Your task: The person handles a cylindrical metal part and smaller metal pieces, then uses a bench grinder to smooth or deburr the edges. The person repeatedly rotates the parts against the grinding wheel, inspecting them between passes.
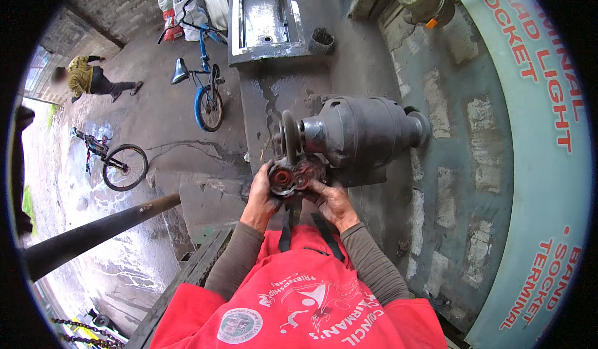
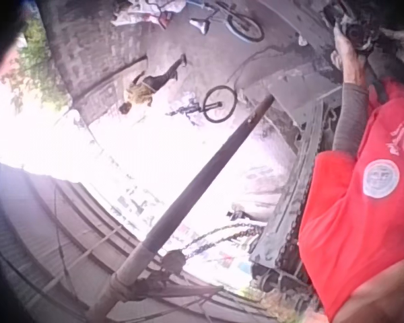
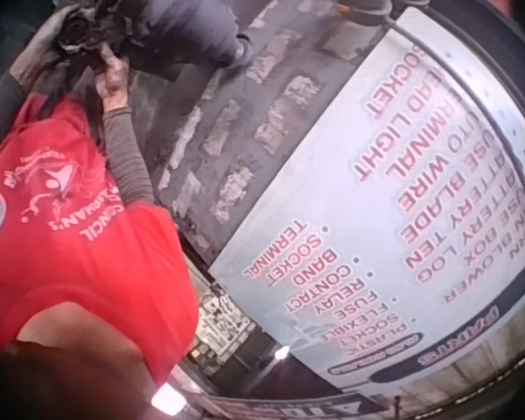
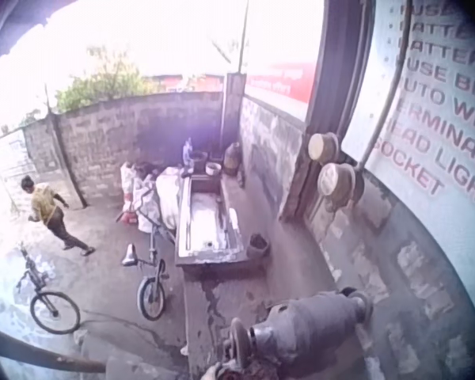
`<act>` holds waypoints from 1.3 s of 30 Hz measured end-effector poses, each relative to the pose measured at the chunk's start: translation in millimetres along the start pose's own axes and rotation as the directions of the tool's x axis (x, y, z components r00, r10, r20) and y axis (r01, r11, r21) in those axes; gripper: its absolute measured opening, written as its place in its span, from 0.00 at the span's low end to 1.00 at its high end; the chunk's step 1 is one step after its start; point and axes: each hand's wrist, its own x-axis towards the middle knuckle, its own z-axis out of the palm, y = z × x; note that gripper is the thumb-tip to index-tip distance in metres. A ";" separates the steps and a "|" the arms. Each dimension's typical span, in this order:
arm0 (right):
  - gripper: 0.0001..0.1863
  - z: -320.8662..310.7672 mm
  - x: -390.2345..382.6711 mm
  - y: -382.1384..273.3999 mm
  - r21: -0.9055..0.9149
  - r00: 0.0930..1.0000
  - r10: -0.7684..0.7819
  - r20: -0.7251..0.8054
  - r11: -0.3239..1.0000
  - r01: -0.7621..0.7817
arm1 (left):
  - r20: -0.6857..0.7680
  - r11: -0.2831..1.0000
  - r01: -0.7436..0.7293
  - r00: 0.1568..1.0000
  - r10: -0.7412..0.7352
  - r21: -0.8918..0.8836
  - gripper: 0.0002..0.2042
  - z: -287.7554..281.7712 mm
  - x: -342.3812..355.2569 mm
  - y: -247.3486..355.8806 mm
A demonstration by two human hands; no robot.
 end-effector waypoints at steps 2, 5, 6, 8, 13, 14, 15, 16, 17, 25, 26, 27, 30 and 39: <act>0.27 3.2 1.7 2.6 0.017 0.991 -0.050 0.125 0.999 0.048 | -0.137 1.000 -0.007 0.991 0.010 0.024 0.19 -0.9 -6.8 1.1; 0.27 6.0 2.9 7.3 0.056 0.996 -0.025 0.091 0.998 0.020 | -0.142 0.997 -0.042 0.989 0.052 0.070 0.19 1.9 -15.4 2.0; 0.27 5.4 2.0 7.4 0.084 0.999 0.014 0.046 0.996 -0.018 | -0.064 0.994 -0.085 0.994 0.089 0.065 0.19 6.1 -12.1 2.3; 0.27 3.8 1.1 6.9 0.080 0.998 0.027 -0.064 0.997 -0.022 | -0.090 0.994 -0.089 0.991 0.095 0.071 0.19 11.8 -10.8 0.9; 0.22 6.9 -2.4 4.7 0.037 0.998 -0.031 0.057 0.999 0.029 | -0.118 0.995 -0.098 0.988 0.100 0.017 0.18 13.7 -14.6 1.0; 0.24 10.3 -1.5 4.6 0.054 0.999 -0.003 0.036 0.999 0.001 | -0.091 0.994 -0.101 0.990 0.105 0.039 0.18 14.7 -11.2 4.6; 0.26 13.8 -2.0 4.5 0.056 0.998 0.042 -0.053 0.998 -0.039 | -0.059 0.995 -0.094 0.994 0.096 0.039 0.18 14.6 -11.2 5.6; 0.26 16.6 -3.7 3.9 0.131 1.000 0.009 -0.017 0.991 -0.006 | 0.005 0.990 -0.138 0.990 0.138 0.006 0.19 15.1 -10.6 5.4; 0.25 19.6 -2.8 1.5 0.084 0.999 -0.023 0.030 0.996 0.020 | -0.058 0.996 -0.085 0.995 0.085 0.011 0.18 17.2 -6.0 8.9; 0.22 18.8 -2.1 -3.3 0.051 0.997 -0.069 0.045 0.996 0.066 | -0.047 0.997 -0.052 0.997 0.055 0.060 0.19 22.6 -7.1 12.5; 0.22 19.6 -1.1 1.0 0.053 0.996 -0.075 0.050 0.996 0.072 | -0.048 0.998 -0.038 0.998 0.040 0.053 0.19 18.7 -11.2 12.6; 0.23 20.2 -3.4 5.9 0.045 0.999 -0.041 0.011 0.998 0.041 | -0.064 0.999 -0.010 0.998 0.012 0.041 0.19 13.1 -17.5 10.3; 0.26 20.0 -1.6 8.4 0.054 0.998 -0.056 0.034 0.997 0.054 | -0.081 0.999 -0.005 0.997 0.009 0.049 0.19 1.9 -17.0 8.6; 0.25 25.3 8.2 4.4 -0.233 0.994 -0.078 -0.082 0.971 0.057 | -0.015 0.977 0.144 0.989 -0.148 -0.158 0.21 -33.5 -7.0 -10.7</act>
